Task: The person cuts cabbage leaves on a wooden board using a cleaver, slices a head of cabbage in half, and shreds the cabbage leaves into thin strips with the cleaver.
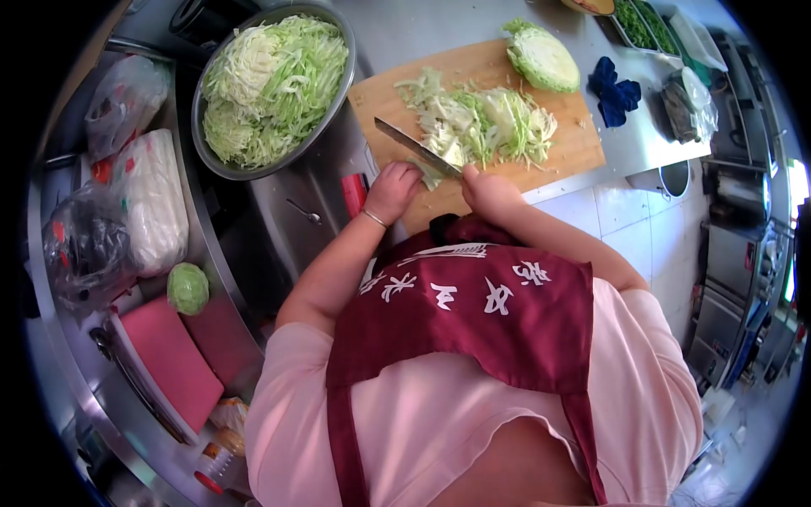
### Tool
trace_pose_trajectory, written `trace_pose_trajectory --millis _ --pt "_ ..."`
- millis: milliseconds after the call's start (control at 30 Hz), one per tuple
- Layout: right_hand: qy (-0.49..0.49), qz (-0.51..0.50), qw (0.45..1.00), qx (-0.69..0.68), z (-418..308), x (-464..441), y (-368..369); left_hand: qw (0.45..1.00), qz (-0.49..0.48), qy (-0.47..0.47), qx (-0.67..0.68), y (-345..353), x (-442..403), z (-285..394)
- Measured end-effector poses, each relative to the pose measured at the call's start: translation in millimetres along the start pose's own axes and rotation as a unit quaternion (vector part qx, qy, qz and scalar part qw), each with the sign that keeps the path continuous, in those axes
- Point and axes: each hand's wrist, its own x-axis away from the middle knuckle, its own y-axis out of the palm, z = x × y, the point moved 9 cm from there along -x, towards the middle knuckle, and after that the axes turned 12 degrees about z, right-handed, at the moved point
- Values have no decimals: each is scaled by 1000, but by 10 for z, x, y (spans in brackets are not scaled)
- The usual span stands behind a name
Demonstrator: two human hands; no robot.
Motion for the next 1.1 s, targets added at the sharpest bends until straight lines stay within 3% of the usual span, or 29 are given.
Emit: trace_pose_trajectory --millis 200,467,567,867,1000,1100 --pt "-3 -49 998 37 -135 78 -108 1000 -2 -3 11 15 -5 -32" --pt "-20 -56 995 84 14 -93 291 1000 -2 6 1 24 -27 -2" --pt "11 2 1000 -8 5 -28 49 1000 4 15 7 1 -65 15" --pt "-9 -54 997 56 -138 81 73 1000 2 19 -14 38 -9 6" --pt "-31 0 998 57 -55 -18 218 1000 -12 9 -24 99 7 -55" --pt "22 -22 999 18 85 -26 215 1000 -2 26 11 58 -34 -6"
